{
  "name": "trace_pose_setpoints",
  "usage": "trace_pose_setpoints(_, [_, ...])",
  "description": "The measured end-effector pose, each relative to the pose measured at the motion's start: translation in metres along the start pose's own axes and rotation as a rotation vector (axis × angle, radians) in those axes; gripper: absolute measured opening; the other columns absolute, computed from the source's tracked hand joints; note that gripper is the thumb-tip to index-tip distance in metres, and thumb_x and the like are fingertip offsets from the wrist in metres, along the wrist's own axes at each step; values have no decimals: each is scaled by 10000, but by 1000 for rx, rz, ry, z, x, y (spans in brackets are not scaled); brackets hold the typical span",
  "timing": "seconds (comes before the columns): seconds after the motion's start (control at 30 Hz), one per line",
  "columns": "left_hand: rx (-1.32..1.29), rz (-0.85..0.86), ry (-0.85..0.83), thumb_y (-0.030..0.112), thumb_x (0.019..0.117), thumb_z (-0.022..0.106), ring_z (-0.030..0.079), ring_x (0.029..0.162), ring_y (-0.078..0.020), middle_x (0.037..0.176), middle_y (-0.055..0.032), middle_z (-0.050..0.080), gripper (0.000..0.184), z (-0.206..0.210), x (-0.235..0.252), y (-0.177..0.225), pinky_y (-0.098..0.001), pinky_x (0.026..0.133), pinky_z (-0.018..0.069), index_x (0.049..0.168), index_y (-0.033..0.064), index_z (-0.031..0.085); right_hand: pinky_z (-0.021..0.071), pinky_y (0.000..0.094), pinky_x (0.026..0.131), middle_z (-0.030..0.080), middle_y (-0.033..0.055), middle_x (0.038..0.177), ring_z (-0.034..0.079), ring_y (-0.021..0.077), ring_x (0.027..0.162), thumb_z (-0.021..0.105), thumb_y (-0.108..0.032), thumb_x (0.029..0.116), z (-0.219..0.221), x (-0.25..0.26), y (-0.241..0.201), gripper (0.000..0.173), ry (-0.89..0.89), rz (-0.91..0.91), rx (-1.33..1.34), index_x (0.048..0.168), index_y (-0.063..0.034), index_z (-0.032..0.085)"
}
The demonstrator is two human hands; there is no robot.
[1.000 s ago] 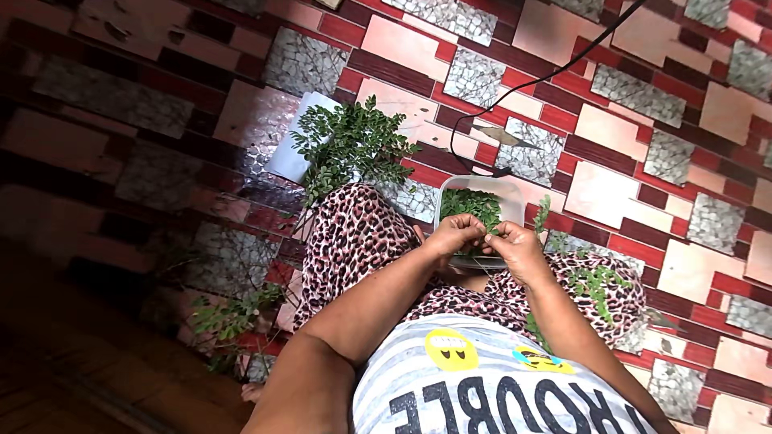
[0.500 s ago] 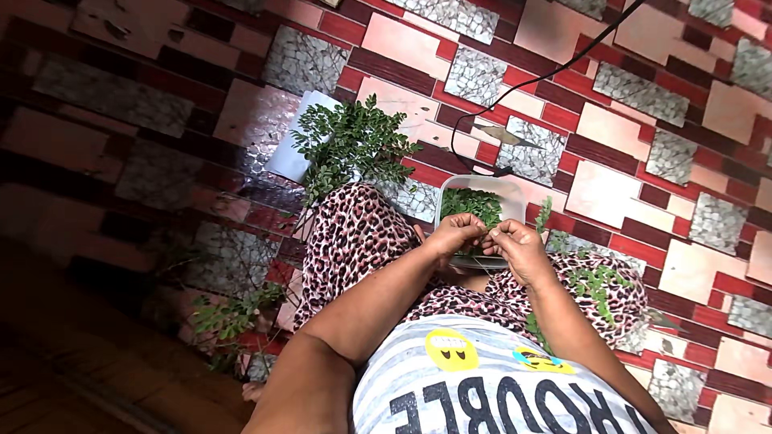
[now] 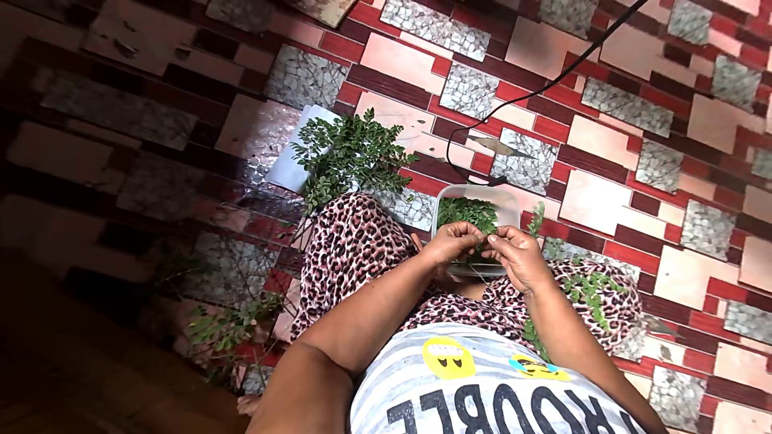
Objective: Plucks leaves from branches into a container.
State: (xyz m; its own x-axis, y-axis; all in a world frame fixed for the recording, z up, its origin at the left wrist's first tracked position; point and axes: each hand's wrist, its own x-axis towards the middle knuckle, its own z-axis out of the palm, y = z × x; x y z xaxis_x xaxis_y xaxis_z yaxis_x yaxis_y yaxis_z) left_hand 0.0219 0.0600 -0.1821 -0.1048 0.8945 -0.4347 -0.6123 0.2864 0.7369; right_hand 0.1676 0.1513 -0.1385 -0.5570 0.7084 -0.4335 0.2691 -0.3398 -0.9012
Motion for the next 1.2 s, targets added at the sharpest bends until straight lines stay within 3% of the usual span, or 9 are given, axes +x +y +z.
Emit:
trace_pose_setpoints(0.1, [9, 2, -7, 67, 1015, 598, 527, 582, -44, 720, -2, 602, 80, -1, 1, -1, -181, 547, 437, 960, 41, 648, 600, 298, 703, 677, 55, 803, 673, 132, 695, 605, 54, 959, 1, 1, 1, 83, 38, -18, -36, 924, -21, 600])
trace_pose_setpoints(0.23, [19, 2, 11, 44, 983, 645, 499, 562, -33, 710, 2, 592, 50, 0, 0, 0, -177, 529, 420, 942, 22, 664, 589, 276, 690, 664, 46, 819, 659, 117, 696, 652, 41, 932, 1, 2, 4, 60, 42, -73, -146, 921, -14, 631])
trace_pose_setpoints(0.4, [4, 28, 30, 12, 968, 650, 475, 540, -28, 680, 8, 579, 70, 1, 0, -1, -171, 512, 402, 900, 16, 668, 604, 290, 701, 695, 37, 841, 678, 111, 707, 631, 11, 961, -5, 4, 4, 35, 85, -151, -206, 954, -19, 648])
trace_pose_setpoints(0.67, [-10, 23, 21, 28, 974, 649, 482, 545, -31, 688, 5, 578, 66, 1, 0, -1, -172, 515, 406, 909, 25, 660, 590, 288, 727, 668, 76, 971, 662, 134, 764, 630, 3, 955, -11, 1, -7, 132, -18, 37, -119, 1087, 2, 644])
trace_pose_setpoints(0.87, [28, 24, 6, 19, 967, 656, 476, 552, -29, 704, 4, 588, 53, 0, 0, -2, -172, 519, 399, 915, 16, 665, 578, 260, 688, 688, 40, 803, 663, 103, 701, 637, 35, 946, -9, 4, -2, 53, -5, -26, -132, 938, -18, 642])
trace_pose_setpoints(1.1, [45, 32, 4, 18, 971, 652, 468, 547, -27, 690, 6, 575, 68, 1, -2, 0, -170, 520, 402, 903, 18, 658, 581, 263, 680, 695, 30, 816, 661, 105, 708, 619, 43, 928, -13, 6, 1, 116, 55, -112, -157, 860, -45, 651])
trace_pose_setpoints(1.2, [73, 41, 11, 23, 966, 660, 468, 546, -31, 673, 8, 561, 67, 0, -3, 2, -174, 524, 403, 900, 18, 661, 578, 261, 693, 692, 39, 865, 661, 97, 728, 616, -4, 957, -16, 7, -6, 58, 62, -79, -334, 930, -25, 663])
